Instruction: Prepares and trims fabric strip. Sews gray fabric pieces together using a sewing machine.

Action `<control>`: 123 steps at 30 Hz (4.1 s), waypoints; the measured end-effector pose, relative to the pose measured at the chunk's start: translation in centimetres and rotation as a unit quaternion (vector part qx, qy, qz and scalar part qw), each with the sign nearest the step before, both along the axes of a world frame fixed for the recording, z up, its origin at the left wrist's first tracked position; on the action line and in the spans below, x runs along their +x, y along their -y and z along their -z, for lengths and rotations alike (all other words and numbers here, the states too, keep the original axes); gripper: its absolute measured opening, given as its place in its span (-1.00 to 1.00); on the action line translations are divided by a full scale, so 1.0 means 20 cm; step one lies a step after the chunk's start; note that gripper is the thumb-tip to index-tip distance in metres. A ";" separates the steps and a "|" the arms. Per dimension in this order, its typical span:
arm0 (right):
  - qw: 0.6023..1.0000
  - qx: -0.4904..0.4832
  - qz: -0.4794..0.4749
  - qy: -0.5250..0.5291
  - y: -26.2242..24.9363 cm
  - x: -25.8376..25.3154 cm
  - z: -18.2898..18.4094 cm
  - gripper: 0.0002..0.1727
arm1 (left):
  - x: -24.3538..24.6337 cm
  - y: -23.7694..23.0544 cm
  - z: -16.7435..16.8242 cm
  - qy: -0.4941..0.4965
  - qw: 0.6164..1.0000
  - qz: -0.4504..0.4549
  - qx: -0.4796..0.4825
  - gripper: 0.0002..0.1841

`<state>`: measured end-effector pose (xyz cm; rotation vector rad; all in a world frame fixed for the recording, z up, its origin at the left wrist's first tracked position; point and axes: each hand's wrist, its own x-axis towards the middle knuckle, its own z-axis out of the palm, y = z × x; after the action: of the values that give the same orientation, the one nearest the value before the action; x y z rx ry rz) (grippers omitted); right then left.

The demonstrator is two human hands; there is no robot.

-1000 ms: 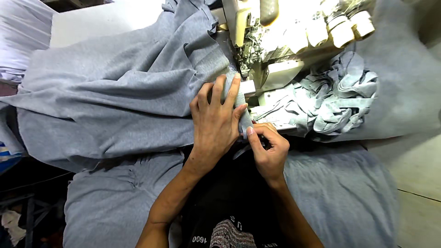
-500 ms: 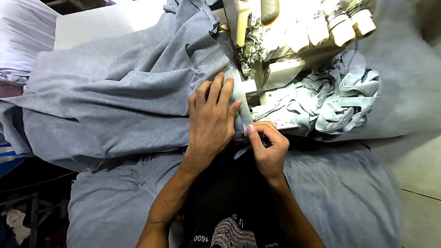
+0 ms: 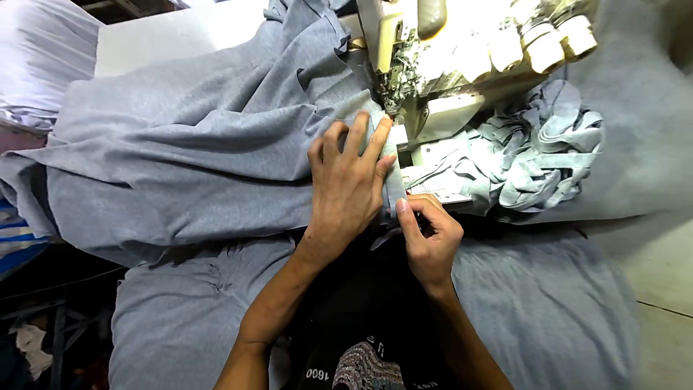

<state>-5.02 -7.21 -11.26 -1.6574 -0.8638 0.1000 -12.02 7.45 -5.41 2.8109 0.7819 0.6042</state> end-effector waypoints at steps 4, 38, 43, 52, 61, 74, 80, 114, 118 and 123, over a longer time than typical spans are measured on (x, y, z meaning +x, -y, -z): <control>1.000 0.004 0.007 0.000 0.00 0.00 0.01 -0.73 | 0.02 0.03 0.02 0.014 1.000 -0.010 -0.017 -0.39; 0.999 -0.008 0.036 0.009 -0.02 0.04 0.05 -0.75 | 0.09 0.12 0.09 0.039 0.999 -0.031 -0.018 -0.30; 0.999 -0.013 0.030 0.003 0.01 0.04 0.06 -0.76 | -0.16 0.20 0.16 0.215 0.970 0.021 -0.110 -0.63; 0.999 0.004 0.016 -0.033 0.03 0.02 -0.01 -0.80 | -0.36 0.36 0.48 0.264 0.560 0.085 -0.781 -0.41; 0.999 0.007 0.004 -0.043 0.04 0.00 -0.04 -0.81 | -0.17 0.43 0.37 0.400 0.534 -0.044 -0.744 -0.70; 0.992 -0.082 -0.014 -0.092 0.25 -0.06 0.03 -0.81 | -0.17 0.47 0.42 0.407 0.602 -0.047 -0.685 -0.57; 0.986 -0.024 -0.076 -0.145 0.23 -0.04 0.03 -0.78 | -0.20 0.47 0.43 0.388 0.579 -0.025 -0.717 -0.61; 0.994 -0.105 0.011 -0.022 0.26 -0.28 0.10 -0.83 | -0.25 0.45 0.49 0.385 0.640 -0.038 -0.664 -0.87; 0.994 -0.108 0.016 -0.022 0.27 -0.27 0.11 -0.82 | -0.25 0.45 0.48 0.384 0.646 -0.039 -0.659 -0.87; 0.993 -0.116 0.019 -0.034 0.27 -0.26 0.11 -0.83 | -0.25 0.44 0.48 0.376 0.642 -0.037 -0.667 -0.82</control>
<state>-10.16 -12.64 -13.53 -1.8751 -0.7906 0.2360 -17.10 -1.40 -14.96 1.0064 0.6667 0.6770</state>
